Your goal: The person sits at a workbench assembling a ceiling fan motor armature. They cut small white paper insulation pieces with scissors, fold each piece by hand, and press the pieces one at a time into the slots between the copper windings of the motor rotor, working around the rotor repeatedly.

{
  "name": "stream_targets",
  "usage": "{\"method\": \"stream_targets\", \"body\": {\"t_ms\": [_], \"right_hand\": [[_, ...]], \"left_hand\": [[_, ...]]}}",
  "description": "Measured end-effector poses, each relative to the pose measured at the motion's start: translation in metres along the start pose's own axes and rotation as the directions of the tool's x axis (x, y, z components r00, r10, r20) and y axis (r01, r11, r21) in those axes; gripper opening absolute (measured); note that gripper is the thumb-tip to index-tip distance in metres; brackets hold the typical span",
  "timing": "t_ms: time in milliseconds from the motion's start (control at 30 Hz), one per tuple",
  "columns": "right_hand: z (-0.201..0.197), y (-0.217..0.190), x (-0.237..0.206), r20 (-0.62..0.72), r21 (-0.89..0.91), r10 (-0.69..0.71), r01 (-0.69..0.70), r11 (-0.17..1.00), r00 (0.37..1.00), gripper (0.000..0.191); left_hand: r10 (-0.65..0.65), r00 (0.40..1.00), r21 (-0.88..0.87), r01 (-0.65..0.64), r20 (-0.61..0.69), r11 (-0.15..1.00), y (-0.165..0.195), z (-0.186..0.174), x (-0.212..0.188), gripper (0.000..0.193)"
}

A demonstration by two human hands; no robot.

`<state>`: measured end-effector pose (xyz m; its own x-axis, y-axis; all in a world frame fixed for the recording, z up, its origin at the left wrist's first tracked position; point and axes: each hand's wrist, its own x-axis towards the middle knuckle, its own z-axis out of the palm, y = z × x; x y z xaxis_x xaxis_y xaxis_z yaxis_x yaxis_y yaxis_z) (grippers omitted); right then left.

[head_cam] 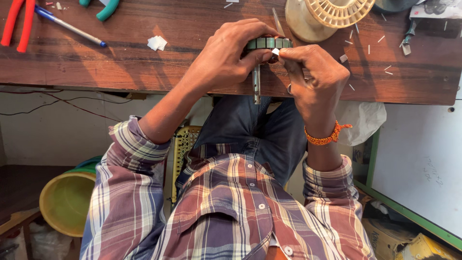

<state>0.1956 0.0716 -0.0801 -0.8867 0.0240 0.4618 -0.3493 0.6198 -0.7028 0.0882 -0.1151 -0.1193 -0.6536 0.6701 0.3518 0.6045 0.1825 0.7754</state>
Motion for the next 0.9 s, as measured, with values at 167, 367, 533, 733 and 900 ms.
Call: {"method": "stream_targets", "body": {"t_ms": [167, 367, 533, 733, 900], "right_hand": [[-0.003, -0.006, 0.001, 0.037, -0.045, -0.06, 0.061, 0.997, 0.998, 0.018], [-0.005, -0.008, 0.001, 0.043, -0.046, -0.053, 0.055, 0.997, 0.998, 0.019], [-0.002, -0.01, 0.004, 0.057, -0.134, -0.122, 0.129, 0.983, 0.991, 0.023], [0.002, -0.008, 0.002, 0.082, -0.222, -0.149, 0.163, 0.961, 0.986, 0.03], [0.013, -0.003, -0.003, 0.013, -0.274, -0.193, 0.189, 0.943, 0.981, 0.034]], "left_hand": [[0.098, 0.994, 0.126, -0.091, -0.047, 0.988, 0.001, 0.001, -0.001, 0.03], [0.081, 0.996, 0.112, -0.077, -0.025, 0.991, -0.001, 0.005, -0.004, 0.03], [0.069, 0.997, 0.154, -0.063, -0.031, 0.986, 0.007, 0.001, -0.003, 0.031], [0.069, 0.996, 0.16, -0.076, 0.05, 0.984, 0.01, -0.008, -0.002, 0.036], [0.15, 0.982, 0.17, -0.169, 0.117, 0.971, 0.003, -0.012, -0.001, 0.058]]}}
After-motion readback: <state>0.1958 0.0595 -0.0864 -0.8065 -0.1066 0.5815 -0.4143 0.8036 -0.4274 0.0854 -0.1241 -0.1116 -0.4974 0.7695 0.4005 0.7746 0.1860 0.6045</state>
